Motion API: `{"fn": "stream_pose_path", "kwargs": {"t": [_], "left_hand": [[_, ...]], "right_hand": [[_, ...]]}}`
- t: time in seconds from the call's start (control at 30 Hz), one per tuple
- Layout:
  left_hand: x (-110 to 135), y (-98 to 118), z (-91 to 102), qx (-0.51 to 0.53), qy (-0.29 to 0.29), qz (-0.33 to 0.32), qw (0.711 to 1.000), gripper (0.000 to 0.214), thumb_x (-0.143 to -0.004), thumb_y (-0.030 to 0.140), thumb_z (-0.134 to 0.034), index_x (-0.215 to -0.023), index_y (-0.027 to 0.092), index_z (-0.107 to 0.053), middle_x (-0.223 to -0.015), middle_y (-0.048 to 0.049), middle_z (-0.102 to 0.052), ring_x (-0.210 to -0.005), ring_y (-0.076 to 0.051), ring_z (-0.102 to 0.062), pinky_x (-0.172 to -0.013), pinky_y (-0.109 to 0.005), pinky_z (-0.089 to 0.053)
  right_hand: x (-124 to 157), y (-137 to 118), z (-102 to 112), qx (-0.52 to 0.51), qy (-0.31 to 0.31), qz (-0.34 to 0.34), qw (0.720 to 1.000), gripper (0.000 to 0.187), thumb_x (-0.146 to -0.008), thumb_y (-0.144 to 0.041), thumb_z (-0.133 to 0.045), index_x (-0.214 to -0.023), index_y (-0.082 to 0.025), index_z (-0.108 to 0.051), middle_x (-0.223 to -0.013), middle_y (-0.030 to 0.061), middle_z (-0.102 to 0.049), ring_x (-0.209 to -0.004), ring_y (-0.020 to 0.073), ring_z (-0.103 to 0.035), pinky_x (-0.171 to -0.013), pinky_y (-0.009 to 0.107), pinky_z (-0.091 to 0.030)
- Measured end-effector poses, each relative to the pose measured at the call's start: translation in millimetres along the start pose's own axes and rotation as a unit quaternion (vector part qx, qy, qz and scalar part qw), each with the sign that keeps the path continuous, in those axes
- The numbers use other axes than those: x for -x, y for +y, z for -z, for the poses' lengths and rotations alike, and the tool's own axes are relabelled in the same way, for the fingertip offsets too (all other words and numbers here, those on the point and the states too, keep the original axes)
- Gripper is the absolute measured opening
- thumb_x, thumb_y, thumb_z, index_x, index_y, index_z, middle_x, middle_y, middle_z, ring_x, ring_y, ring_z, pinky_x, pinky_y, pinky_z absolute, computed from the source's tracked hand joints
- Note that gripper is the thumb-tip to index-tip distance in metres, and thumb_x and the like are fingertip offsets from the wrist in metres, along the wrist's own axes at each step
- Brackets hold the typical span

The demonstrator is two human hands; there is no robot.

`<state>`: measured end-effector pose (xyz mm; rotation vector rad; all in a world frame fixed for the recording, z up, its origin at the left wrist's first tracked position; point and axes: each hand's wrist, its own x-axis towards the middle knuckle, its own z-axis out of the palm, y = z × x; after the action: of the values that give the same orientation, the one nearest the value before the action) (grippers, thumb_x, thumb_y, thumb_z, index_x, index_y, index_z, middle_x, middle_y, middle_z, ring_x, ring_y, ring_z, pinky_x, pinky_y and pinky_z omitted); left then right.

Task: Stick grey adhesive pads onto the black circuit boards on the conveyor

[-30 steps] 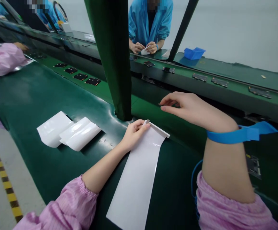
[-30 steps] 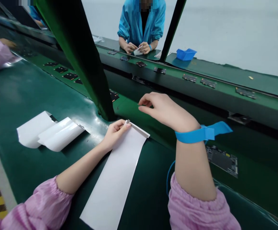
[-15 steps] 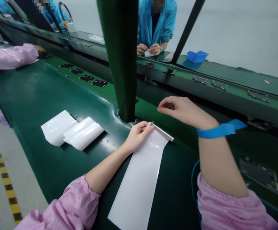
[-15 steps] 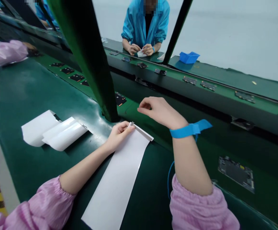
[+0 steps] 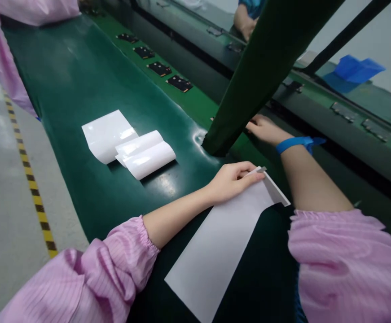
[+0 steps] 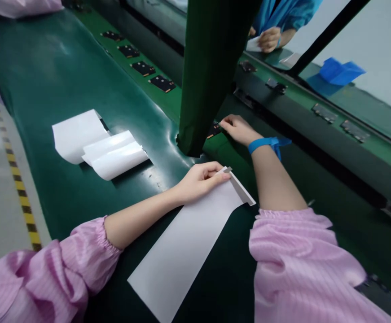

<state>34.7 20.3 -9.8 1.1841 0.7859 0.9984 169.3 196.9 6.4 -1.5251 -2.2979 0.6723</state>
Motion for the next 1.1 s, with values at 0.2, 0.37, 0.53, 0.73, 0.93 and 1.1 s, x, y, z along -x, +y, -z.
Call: {"fn": "stream_pose_path", "kwargs": {"t": [0.2, 0.37, 0.53, 0.73, 0.93, 1.1], "left_hand": [[-0.3, -0.8, 1.1, -0.017, -0.004, -0.013, 1.000, 0.025, -0.084, 0.041, -0.056, -0.080, 0.016, -0.058, -0.058, 0.0053, -0.041, -0.055, -0.008, -0.033, -0.052, -0.023, -0.026], [-0.6, -1.0, 1.1, -0.013, -0.008, -0.024, 1.000, 0.024, -0.084, 0.040, -0.055, -0.079, 0.016, -0.056, -0.058, 0.0052, -0.041, -0.055, -0.008, -0.033, -0.051, -0.023, -0.025], [0.4, 1.9, 1.0, -0.011, -0.007, -0.013, 1.000, 0.022, -0.084, 0.037, -0.055, -0.078, 0.016, -0.055, -0.060, 0.0045, -0.044, -0.056, -0.008, -0.035, -0.051, -0.023, -0.026], [0.1, 0.9, 1.5, -0.020, -0.008, -0.016, 1.000, 0.023, -0.084, 0.038, -0.055, -0.078, 0.016, -0.055, -0.059, 0.0050, -0.041, -0.057, -0.009, -0.036, -0.052, -0.022, -0.027], [0.7, 2.2, 2.1, -0.031, -0.010, -0.005, 0.999, 0.025, -0.084, 0.040, -0.055, -0.080, 0.016, -0.057, -0.061, 0.0045, -0.044, -0.057, -0.008, -0.037, -0.053, -0.022, -0.029], [1.2, 3.3, 2.1, -0.025, -0.012, -0.011, 1.000, 0.024, -0.084, 0.039, -0.055, -0.079, 0.016, -0.056, -0.060, 0.0046, -0.044, -0.056, -0.009, -0.036, -0.052, -0.022, -0.027]], "right_hand": [[9.3, -12.1, 9.8, 0.095, -0.053, -0.037, 0.993, 0.024, -0.089, -0.025, -0.052, -0.085, -0.006, -0.067, -0.080, 0.0094, -0.065, -0.065, 0.0129, -0.045, -0.063, 0.027, -0.033], [11.5, -1.4, 11.2, 0.099, -0.055, -0.030, 0.993, 0.026, -0.086, -0.030, -0.052, -0.083, -0.009, -0.068, -0.077, 0.0092, -0.065, -0.066, 0.0151, -0.048, -0.060, 0.028, -0.033], [11.9, 20.0, 9.7, 0.071, -0.040, 0.032, 0.996, 0.022, -0.080, -0.033, -0.054, -0.072, -0.017, -0.066, -0.075, 0.0077, -0.067, -0.072, 0.0206, -0.057, -0.065, 0.031, -0.040], [20.3, 29.9, 9.3, 0.069, -0.052, 0.053, 0.995, 0.023, -0.078, -0.037, -0.053, -0.067, -0.020, -0.063, -0.074, 0.0076, -0.067, -0.071, 0.0216, -0.059, -0.064, 0.032, -0.042], [27.0, 39.8, 9.7, 0.082, -0.047, 0.038, 0.995, 0.027, -0.080, -0.041, -0.052, -0.069, -0.020, -0.064, -0.070, 0.0065, -0.066, -0.067, 0.0197, -0.057, -0.060, 0.030, -0.040], [41.5, 39.5, 6.8, 0.103, -0.030, 0.028, 0.994, 0.026, -0.082, -0.038, -0.050, -0.069, -0.020, -0.063, -0.072, 0.0077, -0.066, -0.068, 0.0203, -0.056, -0.063, 0.032, -0.042]]}}
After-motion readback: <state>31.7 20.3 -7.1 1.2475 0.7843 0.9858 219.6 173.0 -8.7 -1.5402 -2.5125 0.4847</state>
